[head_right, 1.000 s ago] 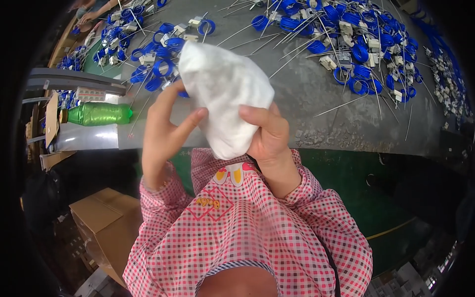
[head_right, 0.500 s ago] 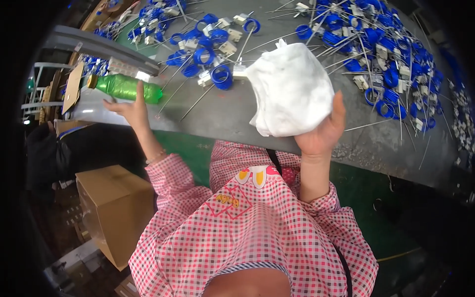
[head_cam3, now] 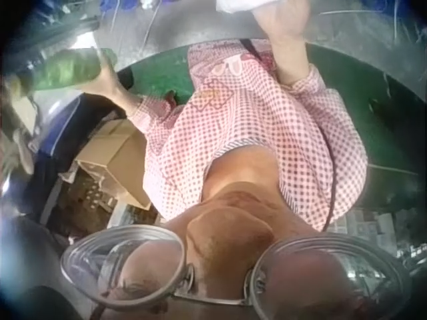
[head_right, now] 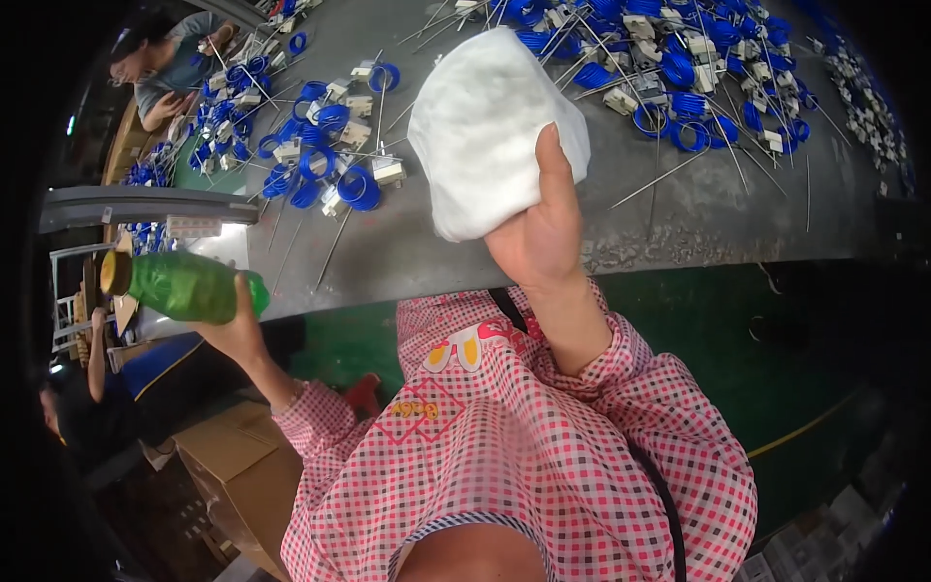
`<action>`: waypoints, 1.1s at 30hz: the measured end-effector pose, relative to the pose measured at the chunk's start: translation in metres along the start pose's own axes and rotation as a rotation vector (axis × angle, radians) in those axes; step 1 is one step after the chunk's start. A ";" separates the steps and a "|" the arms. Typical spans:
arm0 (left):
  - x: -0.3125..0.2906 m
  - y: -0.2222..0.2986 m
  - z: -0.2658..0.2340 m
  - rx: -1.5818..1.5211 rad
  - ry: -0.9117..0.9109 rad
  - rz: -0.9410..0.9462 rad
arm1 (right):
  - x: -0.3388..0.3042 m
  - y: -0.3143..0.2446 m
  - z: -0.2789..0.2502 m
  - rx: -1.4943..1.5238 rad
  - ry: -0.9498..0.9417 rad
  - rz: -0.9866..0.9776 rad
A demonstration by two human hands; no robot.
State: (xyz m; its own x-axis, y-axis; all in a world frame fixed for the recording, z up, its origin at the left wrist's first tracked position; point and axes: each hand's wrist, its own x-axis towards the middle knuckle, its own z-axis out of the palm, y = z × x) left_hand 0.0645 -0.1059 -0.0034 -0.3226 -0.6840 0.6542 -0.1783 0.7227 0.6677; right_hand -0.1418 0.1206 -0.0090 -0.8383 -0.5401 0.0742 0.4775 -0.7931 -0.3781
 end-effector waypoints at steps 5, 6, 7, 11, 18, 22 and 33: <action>-0.015 0.044 0.017 0.209 -0.299 0.137 | -0.008 -0.004 0.010 -0.097 -0.012 -0.089; -0.018 0.051 0.023 0.205 -0.391 0.127 | -0.010 -0.005 0.012 -0.136 -0.002 -0.115; -0.020 0.057 0.028 0.185 -0.454 0.128 | -0.012 -0.005 0.014 -0.135 0.000 -0.121; -0.021 0.071 0.049 0.194 -0.620 0.206 | -0.018 -0.009 0.016 -0.182 -0.018 -0.180; -0.019 0.078 0.062 0.262 -0.744 0.344 | -0.021 -0.016 0.018 -0.211 0.008 -0.247; -0.013 0.081 0.061 0.345 -0.754 0.482 | -0.023 -0.017 0.017 -0.266 0.025 -0.258; 0.011 0.106 0.053 0.518 -0.770 0.613 | -0.019 -0.017 0.013 -0.271 0.026 -0.274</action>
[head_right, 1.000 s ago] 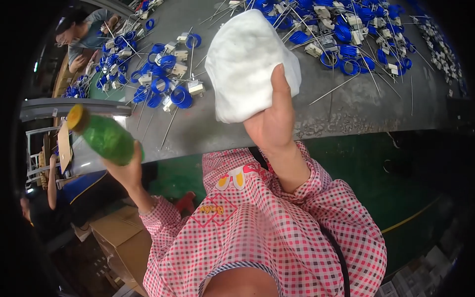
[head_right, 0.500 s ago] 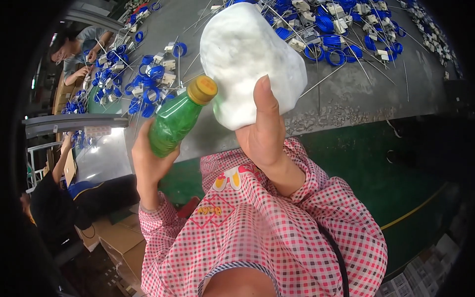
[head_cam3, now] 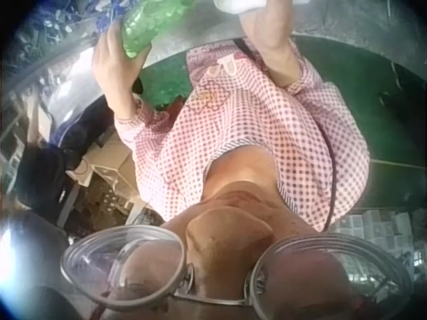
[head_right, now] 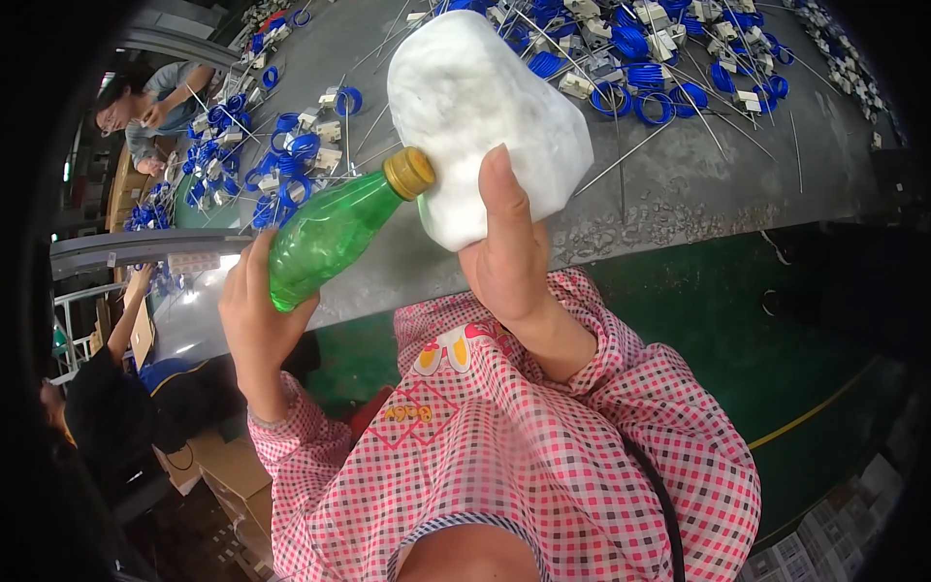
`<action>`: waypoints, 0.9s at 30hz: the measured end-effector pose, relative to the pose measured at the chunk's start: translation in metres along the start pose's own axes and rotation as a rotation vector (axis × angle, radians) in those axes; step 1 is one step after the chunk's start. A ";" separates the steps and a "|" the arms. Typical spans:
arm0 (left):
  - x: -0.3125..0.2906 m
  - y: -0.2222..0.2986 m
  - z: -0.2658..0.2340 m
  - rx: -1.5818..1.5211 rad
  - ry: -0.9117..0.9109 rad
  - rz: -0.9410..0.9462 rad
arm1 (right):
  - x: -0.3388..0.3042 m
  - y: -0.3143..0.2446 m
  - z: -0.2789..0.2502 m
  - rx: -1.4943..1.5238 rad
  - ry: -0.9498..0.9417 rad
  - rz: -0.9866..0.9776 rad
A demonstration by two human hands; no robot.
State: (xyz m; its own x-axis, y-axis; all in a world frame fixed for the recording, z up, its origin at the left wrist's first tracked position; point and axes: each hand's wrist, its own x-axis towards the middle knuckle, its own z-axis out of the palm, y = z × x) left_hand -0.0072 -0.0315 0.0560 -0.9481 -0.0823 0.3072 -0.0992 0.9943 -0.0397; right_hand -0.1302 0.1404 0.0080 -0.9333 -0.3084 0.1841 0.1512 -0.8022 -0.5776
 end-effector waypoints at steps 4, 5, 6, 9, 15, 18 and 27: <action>0.002 -0.001 -0.006 0.047 -0.011 0.024 | 0.001 -0.001 -0.002 0.023 -0.016 0.009; 0.003 0.000 -0.006 0.047 -0.011 0.027 | 0.001 -0.001 -0.002 0.030 -0.002 0.015; 0.004 0.000 -0.007 0.044 -0.017 0.017 | 0.001 -0.001 -0.002 0.038 0.012 0.021; 0.005 0.001 -0.007 0.042 -0.022 0.011 | 0.000 -0.002 -0.001 0.064 0.031 0.033; 0.005 0.001 -0.005 0.039 -0.014 -0.002 | 0.001 -0.002 -0.001 0.071 0.025 0.043; 0.005 -0.001 -0.005 0.033 -0.012 -0.026 | 0.000 -0.002 0.000 0.098 0.056 0.082; 0.001 -0.009 0.000 0.027 0.033 -0.065 | 0.002 -0.005 0.000 0.134 0.061 0.069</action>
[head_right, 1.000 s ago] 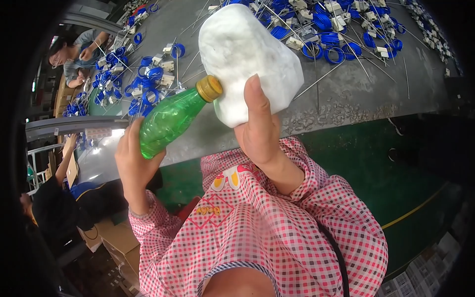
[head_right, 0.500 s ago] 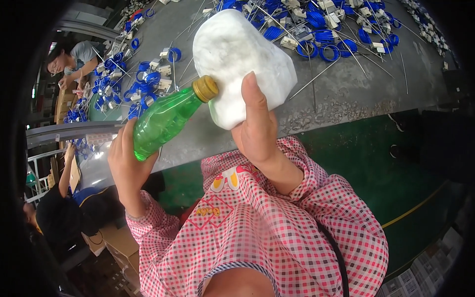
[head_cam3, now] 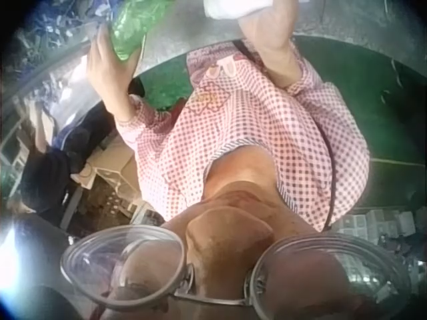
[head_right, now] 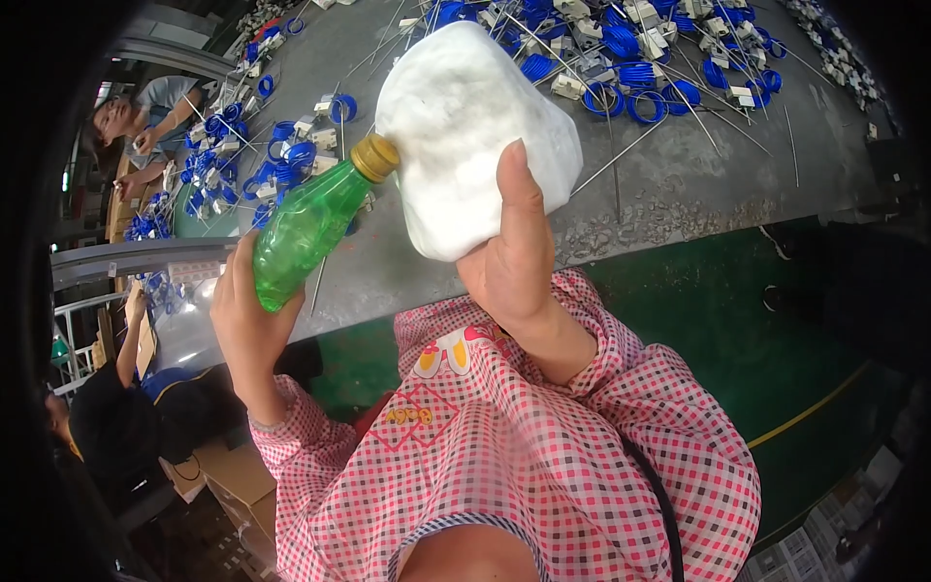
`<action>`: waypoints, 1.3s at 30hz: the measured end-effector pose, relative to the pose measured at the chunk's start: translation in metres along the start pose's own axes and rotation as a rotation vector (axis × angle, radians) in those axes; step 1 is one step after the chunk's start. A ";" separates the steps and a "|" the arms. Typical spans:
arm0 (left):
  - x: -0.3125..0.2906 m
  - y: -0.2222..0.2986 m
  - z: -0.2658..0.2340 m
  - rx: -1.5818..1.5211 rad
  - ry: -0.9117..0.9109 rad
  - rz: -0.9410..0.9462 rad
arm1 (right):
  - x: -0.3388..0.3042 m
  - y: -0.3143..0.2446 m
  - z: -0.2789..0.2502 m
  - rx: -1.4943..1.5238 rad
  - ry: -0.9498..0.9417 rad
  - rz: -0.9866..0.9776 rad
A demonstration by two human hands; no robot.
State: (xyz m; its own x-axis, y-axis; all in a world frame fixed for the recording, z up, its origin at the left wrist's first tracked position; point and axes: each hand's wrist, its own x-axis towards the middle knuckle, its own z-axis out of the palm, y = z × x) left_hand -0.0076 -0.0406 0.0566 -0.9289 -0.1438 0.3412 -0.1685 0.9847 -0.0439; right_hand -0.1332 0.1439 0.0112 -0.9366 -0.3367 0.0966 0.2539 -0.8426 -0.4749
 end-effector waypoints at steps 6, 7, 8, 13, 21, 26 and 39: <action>-0.005 0.001 0.000 0.031 -0.028 0.008 | 0.002 0.000 -0.004 0.048 0.024 -0.016; -0.007 0.001 -0.001 0.051 -0.043 0.009 | 0.002 0.000 -0.004 0.047 0.024 -0.015; -0.008 0.001 -0.001 0.051 -0.043 0.009 | 0.002 0.000 -0.003 0.048 0.034 -0.019; -0.012 0.003 -0.003 0.068 -0.076 0.023 | 0.002 0.002 -0.004 0.051 0.056 -0.039; -0.013 0.009 -0.009 0.074 -0.093 0.067 | 0.003 0.002 -0.008 0.048 0.029 -0.063; -0.013 0.011 -0.011 0.067 -0.093 0.090 | 0.003 0.002 -0.007 0.013 0.031 -0.069; -0.008 0.010 -0.011 0.051 -0.071 0.058 | 0.001 0.002 -0.006 0.007 0.024 -0.051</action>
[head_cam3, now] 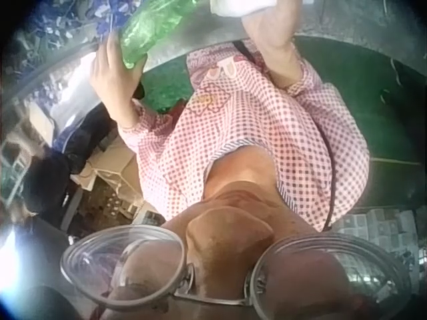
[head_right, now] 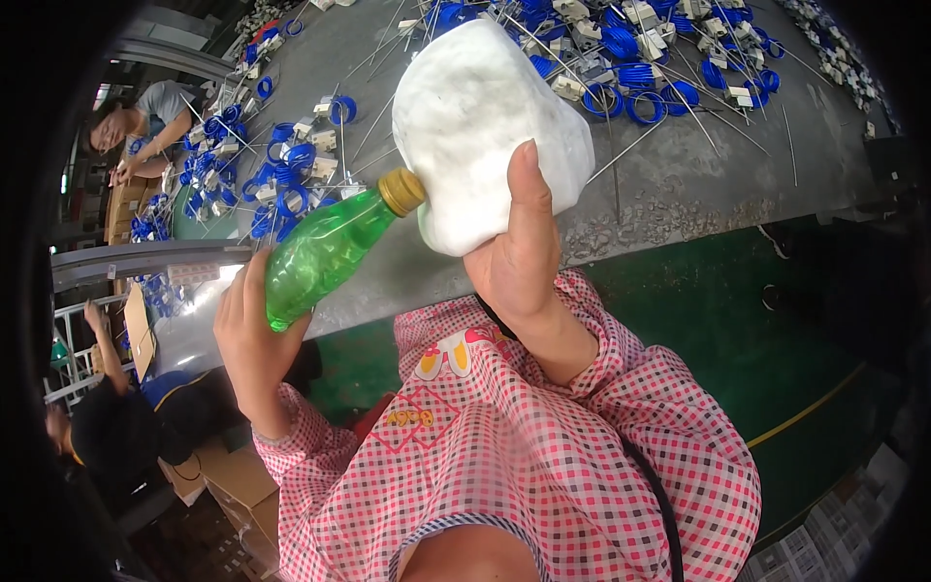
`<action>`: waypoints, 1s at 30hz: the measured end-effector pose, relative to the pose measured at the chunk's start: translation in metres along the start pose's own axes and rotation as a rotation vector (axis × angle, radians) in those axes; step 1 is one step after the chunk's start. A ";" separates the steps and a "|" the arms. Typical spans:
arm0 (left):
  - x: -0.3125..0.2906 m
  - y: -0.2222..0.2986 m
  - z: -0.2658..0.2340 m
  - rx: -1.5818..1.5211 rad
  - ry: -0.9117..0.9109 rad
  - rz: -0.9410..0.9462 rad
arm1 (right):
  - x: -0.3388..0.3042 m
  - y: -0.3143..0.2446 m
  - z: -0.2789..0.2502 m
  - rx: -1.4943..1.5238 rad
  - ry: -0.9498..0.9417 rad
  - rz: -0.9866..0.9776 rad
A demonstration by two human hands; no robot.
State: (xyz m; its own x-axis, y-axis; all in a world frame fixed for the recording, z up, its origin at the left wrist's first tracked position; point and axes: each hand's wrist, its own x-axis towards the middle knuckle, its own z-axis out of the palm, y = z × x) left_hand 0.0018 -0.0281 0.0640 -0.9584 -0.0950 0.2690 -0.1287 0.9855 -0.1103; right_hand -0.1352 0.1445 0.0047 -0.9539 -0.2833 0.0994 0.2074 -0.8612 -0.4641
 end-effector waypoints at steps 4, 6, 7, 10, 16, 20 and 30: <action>-0.001 0.001 0.000 -0.005 0.007 0.028 | 0.000 0.002 0.002 -0.048 0.025 0.008; 0.000 0.003 -0.002 -0.013 0.007 0.039 | -0.001 0.003 0.003 -0.063 0.009 0.034; 0.001 0.004 -0.003 -0.022 0.007 0.052 | -0.002 0.003 0.003 -0.063 0.009 0.035; 0.005 0.006 -0.006 -0.020 0.002 0.067 | -0.003 0.007 0.003 -0.070 -0.018 0.077; 0.015 0.007 -0.009 -0.016 0.077 0.084 | -0.004 0.017 0.000 0.005 -0.081 0.046; 0.022 0.009 -0.012 -0.015 0.131 0.061 | -0.008 0.015 0.003 -0.082 -0.105 0.100; 0.020 -0.003 -0.002 -0.011 0.158 -0.045 | -0.002 0.005 0.004 -0.037 -0.066 0.017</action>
State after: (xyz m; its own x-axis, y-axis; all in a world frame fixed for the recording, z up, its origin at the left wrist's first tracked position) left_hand -0.0167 -0.0330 0.0722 -0.8995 -0.1168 0.4210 -0.1672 0.9823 -0.0849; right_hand -0.1310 0.1387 0.0056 -0.9336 -0.3258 0.1489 0.2137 -0.8402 -0.4985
